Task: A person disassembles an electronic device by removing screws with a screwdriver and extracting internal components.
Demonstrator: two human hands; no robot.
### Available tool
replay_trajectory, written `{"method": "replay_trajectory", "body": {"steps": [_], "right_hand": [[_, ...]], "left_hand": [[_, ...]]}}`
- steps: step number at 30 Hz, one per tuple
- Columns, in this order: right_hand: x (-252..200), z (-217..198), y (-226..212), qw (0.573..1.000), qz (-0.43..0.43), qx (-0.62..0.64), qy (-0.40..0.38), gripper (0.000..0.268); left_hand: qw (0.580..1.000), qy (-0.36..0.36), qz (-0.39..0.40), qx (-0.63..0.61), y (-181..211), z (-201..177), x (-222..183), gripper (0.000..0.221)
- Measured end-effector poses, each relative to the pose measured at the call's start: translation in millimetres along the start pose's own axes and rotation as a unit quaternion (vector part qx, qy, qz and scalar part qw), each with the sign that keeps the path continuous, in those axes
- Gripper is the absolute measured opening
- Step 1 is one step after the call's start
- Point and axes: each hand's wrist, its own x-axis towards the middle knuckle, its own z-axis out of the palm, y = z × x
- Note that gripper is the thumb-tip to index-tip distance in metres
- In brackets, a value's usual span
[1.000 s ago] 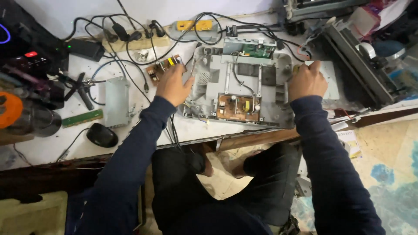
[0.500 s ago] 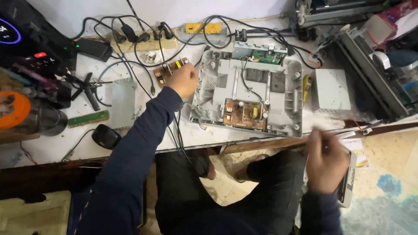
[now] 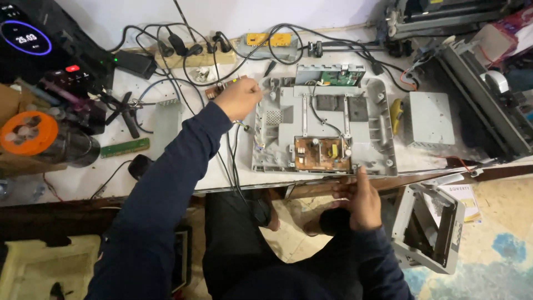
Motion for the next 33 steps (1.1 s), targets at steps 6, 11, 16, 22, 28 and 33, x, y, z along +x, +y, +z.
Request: {"method": "replay_trajectory", "body": {"steps": [6,11,16,22,28,33], "right_hand": [[23,-30,1,0.996,-0.031,-0.072,0.042,0.056],[37,-42,-11,0.989,-0.083,-0.103,0.063,0.046],[43,-43,-20,0.993,-0.082,-0.079,0.038,0.043],[35,-44,-17,0.993,-0.088,-0.073,0.0,0.038],[6,-36,-24,0.992,-0.08,-0.055,-0.081,0.023],[-2,-19,-26,0.993,-0.1,-0.043,-0.047,0.018]], "left_hand": [[0.998,0.002,0.061,-0.025,2,3,-72,0.024],[0.976,-0.012,0.003,-0.215,26,19,-157,0.025],[0.854,0.013,-0.085,-0.513,61,44,-230,0.041],[0.768,0.07,-0.074,-0.633,79,80,-263,0.06],[0.779,0.046,-0.085,-0.62,71,120,-277,0.053],[0.71,0.099,-0.084,-0.692,63,150,-279,0.047]]}}
